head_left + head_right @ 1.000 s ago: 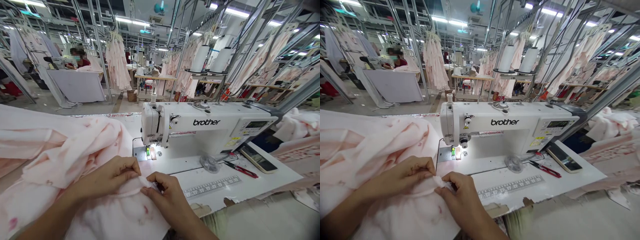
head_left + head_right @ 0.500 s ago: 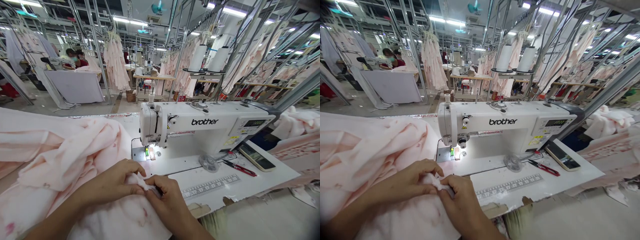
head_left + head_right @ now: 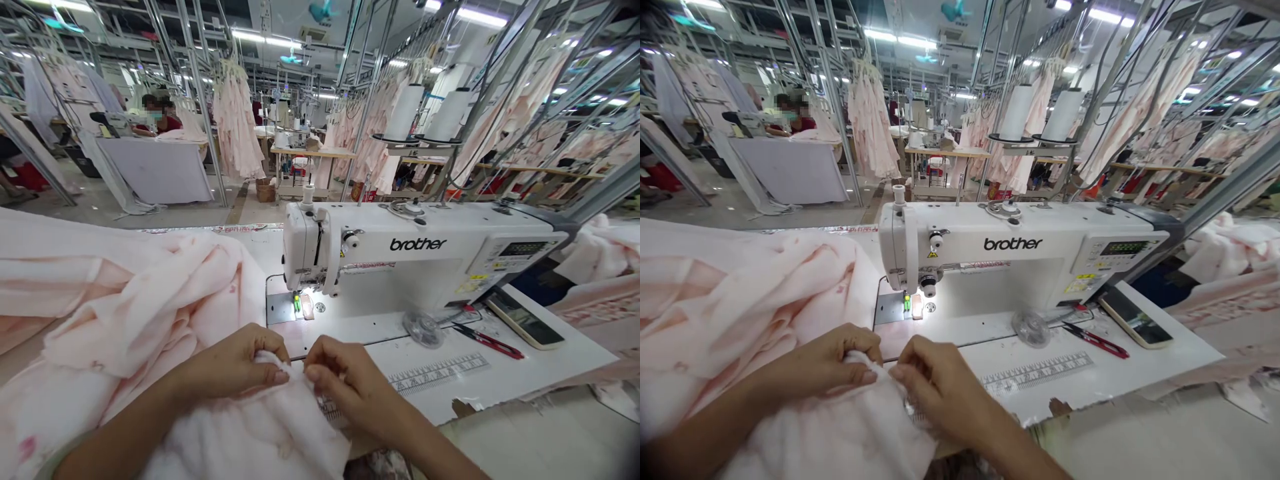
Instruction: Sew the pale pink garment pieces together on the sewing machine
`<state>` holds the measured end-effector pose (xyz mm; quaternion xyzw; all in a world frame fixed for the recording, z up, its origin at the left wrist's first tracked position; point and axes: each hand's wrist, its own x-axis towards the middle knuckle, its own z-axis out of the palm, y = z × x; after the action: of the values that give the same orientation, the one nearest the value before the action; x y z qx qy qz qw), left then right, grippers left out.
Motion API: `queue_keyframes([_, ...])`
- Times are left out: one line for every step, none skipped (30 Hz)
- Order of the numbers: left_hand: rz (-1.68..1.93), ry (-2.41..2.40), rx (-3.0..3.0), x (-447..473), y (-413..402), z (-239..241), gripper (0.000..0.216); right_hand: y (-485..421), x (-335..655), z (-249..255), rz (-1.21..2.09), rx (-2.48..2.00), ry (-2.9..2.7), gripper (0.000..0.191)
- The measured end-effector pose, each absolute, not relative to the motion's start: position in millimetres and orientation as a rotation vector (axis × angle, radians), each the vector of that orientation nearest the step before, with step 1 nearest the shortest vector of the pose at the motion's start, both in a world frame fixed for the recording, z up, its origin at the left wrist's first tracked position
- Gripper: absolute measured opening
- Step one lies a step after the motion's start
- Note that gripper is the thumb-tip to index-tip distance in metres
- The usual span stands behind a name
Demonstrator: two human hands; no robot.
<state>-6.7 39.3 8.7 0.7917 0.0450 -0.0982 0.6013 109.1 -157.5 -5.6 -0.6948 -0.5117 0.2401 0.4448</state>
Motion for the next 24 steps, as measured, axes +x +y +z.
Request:
queue_keyframes([-0.234, 0.113, 1.824, -6.4, 38.9, 8.3, 0.031, -157.7, 118.5, -4.2, 0.417, -1.750, -1.405, 0.014])
queue_keyframes([-0.240, 0.119, 1.815, -5.9, 38.4, 7.9, 0.031, -156.7, 127.6, -2.9, 0.212, -1.745, -1.563, 0.014])
queue_keyframes([-0.250, 0.117, 1.808, -5.1, 38.0, 7.4, 0.031, -154.6, 135.9, -1.9, 0.010, -1.690, -1.742, 0.018])
queue_keyframes([-0.260, 0.106, 1.797, -4.1, 37.5, 6.9, 0.031, -151.5, 142.9, -1.1, -0.157, -1.591, -1.930, 0.023])
queue_keyframes([-0.271, 0.094, 1.775, -2.9, 37.1, 6.2, 0.031, -147.8, 148.2, -0.5, -0.269, -1.468, -2.113, 0.026])
queue_keyframes([-0.282, 0.087, 1.749, -1.6, 36.7, 5.3, 0.031, -143.6, 151.9, -0.1, -0.325, -1.344, -2.272, 0.026])
queue_keyframes([-0.291, 0.083, 1.729, -0.2, 36.6, 4.1, 0.032, -139.4, 154.1, 0.1, -0.341, -1.237, -2.403, 0.026])
queue_keyframes([-0.289, 0.083, 1.723, 1.1, 36.8, 2.5, 0.031, -135.5, 155.0, 0.2, -0.344, -1.153, -2.506, 0.025])
queue_keyframes([-0.280, 0.087, 1.734, 2.2, 37.4, 0.5, 0.030, -132.0, 155.1, 0.1, -0.348, -1.088, -2.585, 0.025])
queue_keyframes([-0.269, 0.098, 1.760, 3.2, 38.4, -1.6, 0.029, -129.1, 154.8, -0.2, -0.358, -1.038, -2.647, 0.026])
queue_keyframes([-0.265, 0.111, 1.795, 4.0, 39.6, -3.5, 0.028, -127.1, 154.5, -0.9, -0.389, -0.987, -2.691, 0.028])
queue_keyframes([-0.274, 0.118, 1.823, 4.8, 41.0, -4.8, 0.028, -125.8, 154.5, -1.8, -0.436, -0.940, -2.717, 0.029])
queue_keyframes([-0.299, 0.129, 1.837, 5.6, 42.4, -5.0, 0.029, -125.1, 154.9, -3.1, -0.484, -0.896, -2.720, 0.029])
queue_keyframes([-0.340, 0.144, 1.846, 6.8, 43.6, -3.7, 0.028, -124.9, 155.7, -4.7, -0.526, -0.858, -2.693, 0.030])
queue_keyframes([-0.385, 0.164, 1.864, 8.4, 44.6, -0.8, 0.027, -125.0, 157.0, -6.7, -0.562, -0.829, -2.654, 0.030])
queue_keyframes([-0.417, 0.187, 1.904, 10.6, 45.3, 3.7, 0.025, -125.0, 158.7, -9.0, -0.595, -0.817, -2.613, 0.030])
queue_keyframes([-0.435, 0.211, 1.976, 13.5, 46.0, 9.6, 0.021, -124.8, 160.7, -11.8, -0.620, -0.816, -2.578, 0.029])
queue_keyframes([-0.440, 0.232, 2.078, 17.0, 46.5, 16.3, 0.018, -124.2, 162.9, -14.8, -0.644, -0.814, -2.554, 0.028])
queue_keyframes([-0.432, 0.247, 2.199, 21.0, 47.1, 23.2, 0.016, -123.3, 165.2, -17.9, -0.670, -0.822, -2.537, 0.026])
queue_keyframes([-0.416, 0.245, 2.322, 25.3, 47.7, 29.6, 0.014, -122.1, 167.6, -21.0, -0.691, -0.845, -2.528, 0.024])
queue_keyframes([-0.394, 0.227, 2.436, 29.7, 48.4, 34.8, 0.014, -120.8, 169.9, -23.9, -0.694, -0.885, -2.526, 0.021])
queue_keyframes([-0.363, 0.200, 2.533, 33.9, 49.0, 38.4, 0.015, -119.4, 172.1, -26.4, -0.678, -0.938, -2.525, 0.019])
queue_keyframes([-0.327, 0.169, 2.612, 37.7, 49.4, 40.2, 0.016, -118.3, 174.1, -28.3, -0.644, -1.006, -2.528, 0.017])
queue_keyframes([-0.285, 0.146, 2.677, 40.7, 49.6, 40.2, 0.017, -117.5, 175.9, -29.5, -0.589, -1.080, -2.535, 0.015])
